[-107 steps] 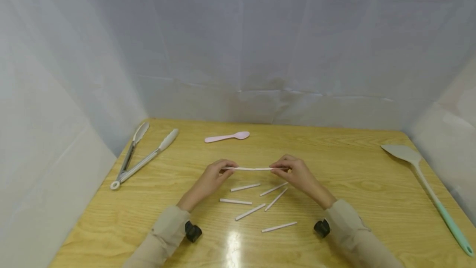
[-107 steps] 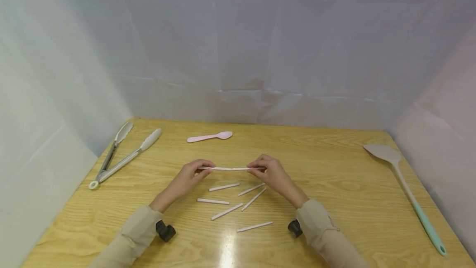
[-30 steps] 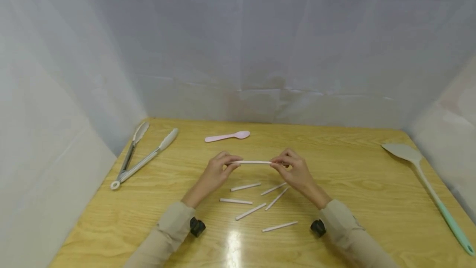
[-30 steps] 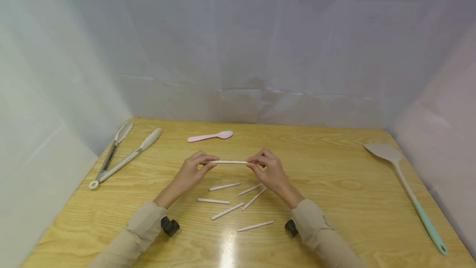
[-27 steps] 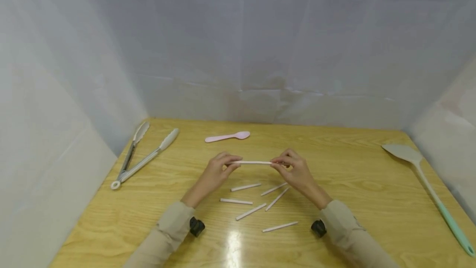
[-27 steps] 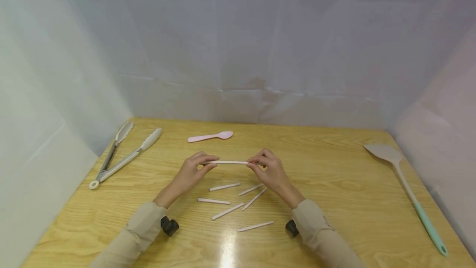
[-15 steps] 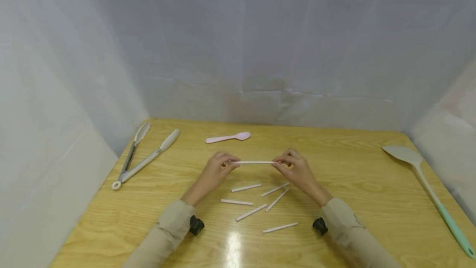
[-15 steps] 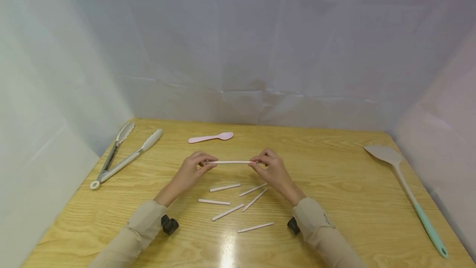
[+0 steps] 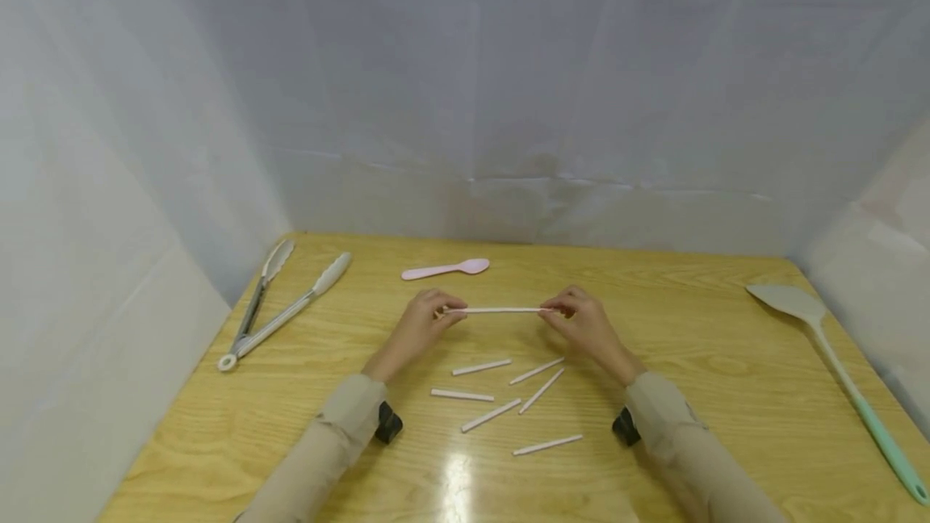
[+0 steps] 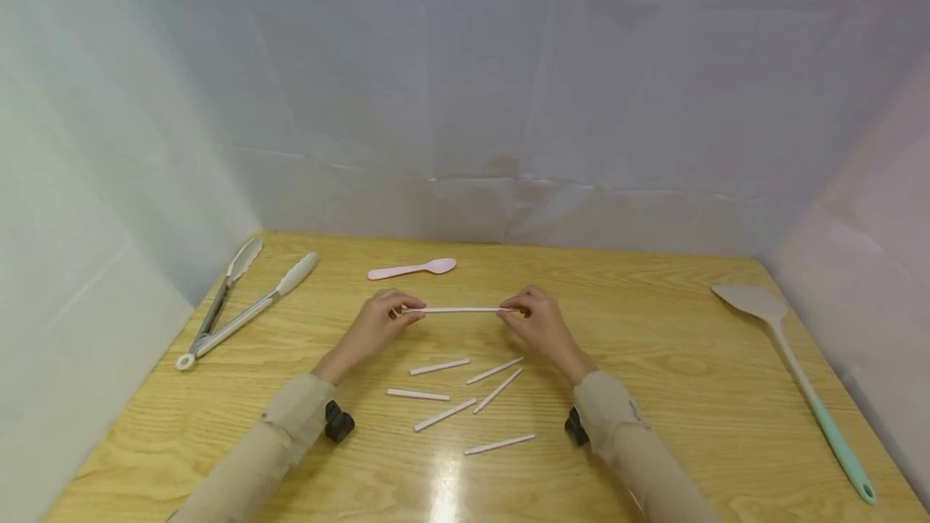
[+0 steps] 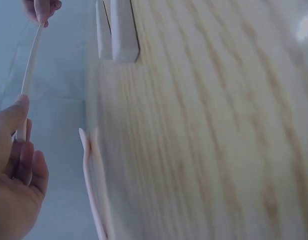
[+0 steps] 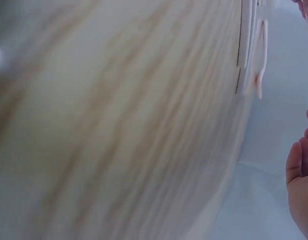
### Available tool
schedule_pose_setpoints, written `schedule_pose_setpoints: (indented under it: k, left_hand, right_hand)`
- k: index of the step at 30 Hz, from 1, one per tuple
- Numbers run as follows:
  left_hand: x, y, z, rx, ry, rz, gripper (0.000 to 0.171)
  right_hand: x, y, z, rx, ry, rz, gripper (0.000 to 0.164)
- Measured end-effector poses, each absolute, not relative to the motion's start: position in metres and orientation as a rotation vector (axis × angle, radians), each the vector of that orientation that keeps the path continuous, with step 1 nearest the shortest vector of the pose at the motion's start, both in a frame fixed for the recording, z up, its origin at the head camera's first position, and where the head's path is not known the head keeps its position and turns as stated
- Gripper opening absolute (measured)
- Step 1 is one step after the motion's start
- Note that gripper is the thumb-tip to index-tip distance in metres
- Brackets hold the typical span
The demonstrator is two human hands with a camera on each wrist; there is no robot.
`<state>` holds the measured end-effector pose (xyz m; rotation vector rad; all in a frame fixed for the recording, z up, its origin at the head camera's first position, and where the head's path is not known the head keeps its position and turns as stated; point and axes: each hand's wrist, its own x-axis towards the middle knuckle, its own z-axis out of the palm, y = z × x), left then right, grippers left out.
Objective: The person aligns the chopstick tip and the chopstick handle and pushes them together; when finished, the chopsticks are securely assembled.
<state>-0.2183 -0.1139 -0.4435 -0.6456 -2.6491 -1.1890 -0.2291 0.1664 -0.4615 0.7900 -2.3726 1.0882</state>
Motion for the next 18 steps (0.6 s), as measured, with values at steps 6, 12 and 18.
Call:
schedule_pose_setpoints:
  k: [6, 12, 18]
  left_hand:
    - [-0.229, -0.113, -0.449, -0.606, -2.706, -1.244, 0.017]
    - [-0.238, -0.114, -0.453, -0.625, -2.738, -1.236, 0.018]
    - [-0.248, -0.115, -0.458, -0.604, -2.815, -1.202, 0.019]
  right_hand:
    - [-0.237, 0.168, -0.464, 0.705, -2.483, 1.1, 0.011]
    - [-0.245, 0.168, -0.465, 0.655, -2.607, 1.103, 0.013]
    - [-0.251, 0.17, -0.467, 0.567, -2.747, 1.217, 0.014]
